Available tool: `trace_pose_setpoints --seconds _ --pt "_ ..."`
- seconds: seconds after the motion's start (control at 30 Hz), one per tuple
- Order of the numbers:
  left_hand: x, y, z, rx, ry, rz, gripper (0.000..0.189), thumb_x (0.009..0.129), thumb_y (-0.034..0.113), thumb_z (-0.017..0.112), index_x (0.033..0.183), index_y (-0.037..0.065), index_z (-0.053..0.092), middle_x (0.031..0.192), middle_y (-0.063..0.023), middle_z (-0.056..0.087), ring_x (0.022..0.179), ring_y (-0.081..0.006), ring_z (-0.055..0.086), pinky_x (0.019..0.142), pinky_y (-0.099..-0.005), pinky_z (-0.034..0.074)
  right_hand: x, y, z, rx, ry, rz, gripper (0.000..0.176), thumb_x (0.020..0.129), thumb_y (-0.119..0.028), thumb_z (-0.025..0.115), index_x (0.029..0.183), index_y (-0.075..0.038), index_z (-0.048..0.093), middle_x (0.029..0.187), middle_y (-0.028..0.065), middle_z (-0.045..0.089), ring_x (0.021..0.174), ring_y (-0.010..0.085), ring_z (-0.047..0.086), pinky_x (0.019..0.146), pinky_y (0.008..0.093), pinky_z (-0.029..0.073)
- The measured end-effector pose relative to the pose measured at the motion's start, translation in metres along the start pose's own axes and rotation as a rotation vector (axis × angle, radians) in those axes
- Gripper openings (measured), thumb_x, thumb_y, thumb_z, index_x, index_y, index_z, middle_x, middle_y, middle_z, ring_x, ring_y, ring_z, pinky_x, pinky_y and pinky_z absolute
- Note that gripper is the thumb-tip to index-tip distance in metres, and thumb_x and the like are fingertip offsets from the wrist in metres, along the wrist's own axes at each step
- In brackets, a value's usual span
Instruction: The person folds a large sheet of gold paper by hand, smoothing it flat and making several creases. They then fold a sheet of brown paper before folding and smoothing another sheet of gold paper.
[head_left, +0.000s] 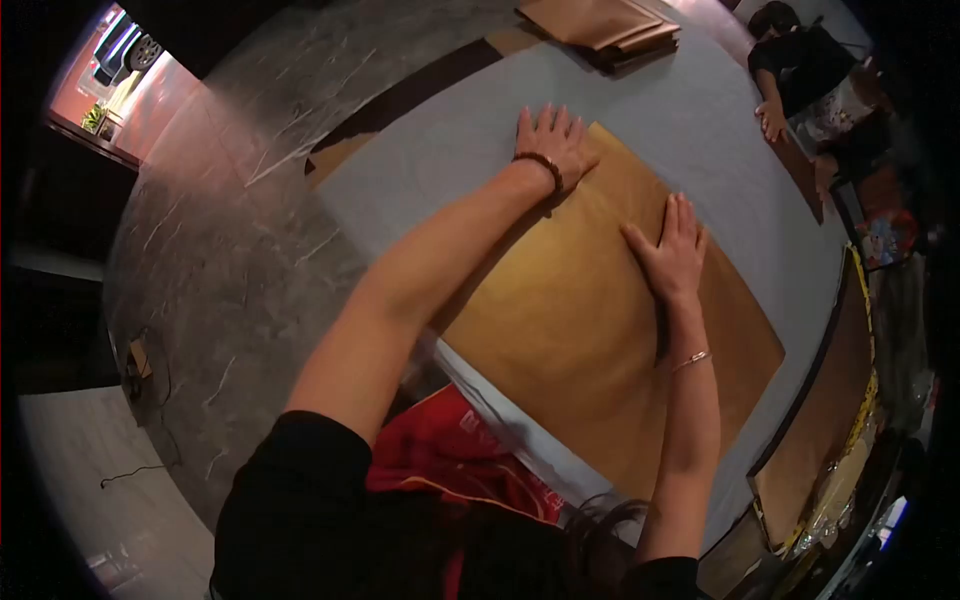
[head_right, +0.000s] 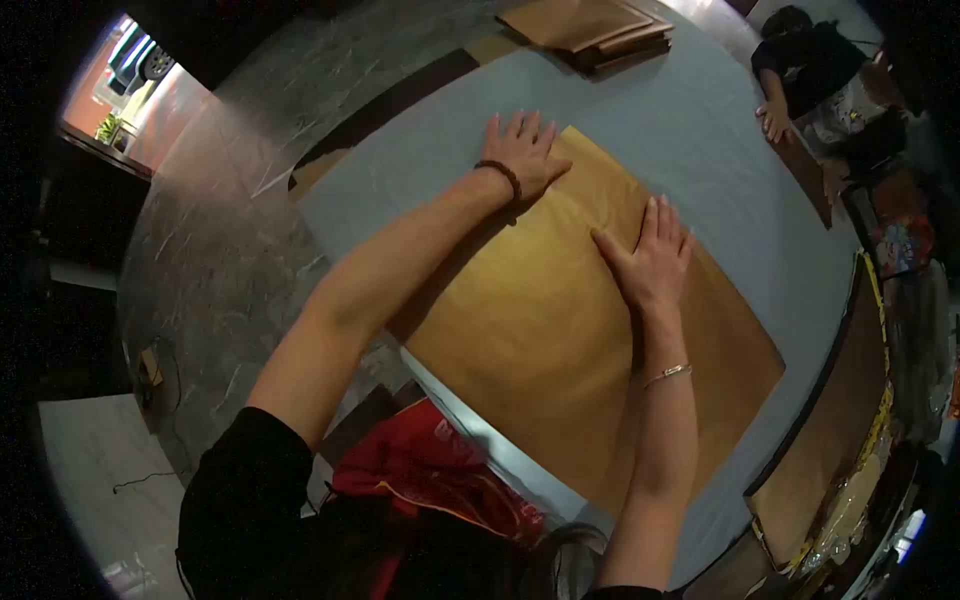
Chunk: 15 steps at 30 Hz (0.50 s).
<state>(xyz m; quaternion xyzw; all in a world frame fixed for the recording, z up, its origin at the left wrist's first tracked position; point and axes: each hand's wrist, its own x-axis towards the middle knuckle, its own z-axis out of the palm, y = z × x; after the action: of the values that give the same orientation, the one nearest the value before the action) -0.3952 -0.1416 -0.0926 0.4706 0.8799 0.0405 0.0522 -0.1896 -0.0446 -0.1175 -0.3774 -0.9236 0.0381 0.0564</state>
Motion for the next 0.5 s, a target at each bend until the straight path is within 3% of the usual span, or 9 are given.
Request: trace_pose_setpoints --seconds 0.03,0.1,0.13,0.2,0.23,0.33,0.43,0.5 --pt "-0.011 -0.005 0.001 0.002 -0.05 -0.012 0.072 0.097 0.056 0.032 0.149 0.007 0.025 0.156 -0.0124 0.021 0.144 -0.0312 0.016 0.116 -0.0502 0.011 0.0 0.004 0.005 0.019 0.024 -0.018 0.099 0.079 -0.074 0.046 0.149 -0.006 0.025 0.156 0.0086 0.022 0.146 0.0212 0.015 0.118 0.0434 0.007" --pt "-0.035 -0.016 0.008 0.06 0.128 0.252 0.068 0.096 0.055 0.036 0.147 0.01 0.028 0.154 -0.013 0.024 0.143 -0.0321 0.019 0.115 -0.0499 0.014 0.0 0.004 0.009 0.058 0.016 -0.029 0.099 0.079 -0.074 0.046 0.149 -0.007 0.026 0.156 0.0086 0.023 0.145 0.0213 0.016 0.118 0.0434 0.007" --pt "-0.05 -0.019 0.017 0.063 0.094 0.248 0.068 0.096 0.055 0.036 0.147 0.01 0.028 0.154 -0.013 0.024 0.143 -0.0321 0.019 0.115 -0.0499 0.014 -0.001 0.002 0.006 0.063 0.02 -0.014 0.099 0.079 -0.075 0.046 0.149 -0.007 0.026 0.156 0.0083 0.023 0.145 0.0214 0.016 0.118 0.0437 0.007" --pt "-0.077 -0.024 0.03 -0.039 0.134 0.636 0.062 0.096 0.053 0.04 0.146 0.016 0.032 0.153 -0.013 0.027 0.142 -0.0319 0.022 0.115 -0.0496 0.017 0.001 0.002 0.006 0.068 0.017 -0.007 0.099 0.078 -0.075 0.046 0.149 -0.008 0.026 0.156 0.0081 0.023 0.145 0.0215 0.017 0.118 0.0439 0.008" --pt "-0.087 -0.032 0.045 -0.094 0.191 0.701 0.059 0.096 0.052 0.042 0.146 0.021 0.034 0.152 -0.0121 0.029 0.141 -0.0309 0.023 0.114 -0.0492 0.017 0.002 0.003 0.007 0.047 0.021 -0.007 0.1 0.078 -0.076 0.045 0.149 -0.008 0.026 0.156 0.0076 0.023 0.145 0.0215 0.017 0.118 0.0436 0.007" --pt "-0.113 -0.056 0.039 -0.025 0.267 0.682 0.056 0.095 0.051 0.041 0.142 0.021 0.039 0.148 -0.0118 0.034 0.138 -0.0312 0.028 0.112 -0.0484 0.02 0.0 0.0 0.005 0.012 0.015 0.024 0.101 0.077 -0.077 0.044 0.149 -0.009 0.025 0.156 0.0068 0.023 0.145 0.021 0.016 0.119 0.0432 0.007" --pt "-0.141 -0.051 0.022 0.04 0.18 0.51 0.056 0.095 0.048 0.045 0.143 0.021 0.039 0.151 -0.0122 0.031 0.14 -0.0313 0.025 0.112 -0.0496 0.016 0.002 0.006 0.008 0.027 0.052 -0.021 0.103 0.076 -0.08 0.043 0.149 -0.009 0.025 0.156 0.0076 0.022 0.146 0.0209 0.014 0.119 0.0443 0.005" --pt "-0.163 -0.031 0.01 0.008 0.15 0.581 0.057 0.094 0.049 0.047 0.143 0.021 0.039 0.15 -0.0124 0.032 0.139 -0.0334 0.025 0.112 -0.0507 0.015 -0.003 -0.001 -0.002 0.012 0.015 0.009 0.106 0.075 -0.082 0.041 0.15 -0.009 0.023 0.157 0.0076 0.021 0.146 0.0214 0.013 0.119 0.0437 0.005"
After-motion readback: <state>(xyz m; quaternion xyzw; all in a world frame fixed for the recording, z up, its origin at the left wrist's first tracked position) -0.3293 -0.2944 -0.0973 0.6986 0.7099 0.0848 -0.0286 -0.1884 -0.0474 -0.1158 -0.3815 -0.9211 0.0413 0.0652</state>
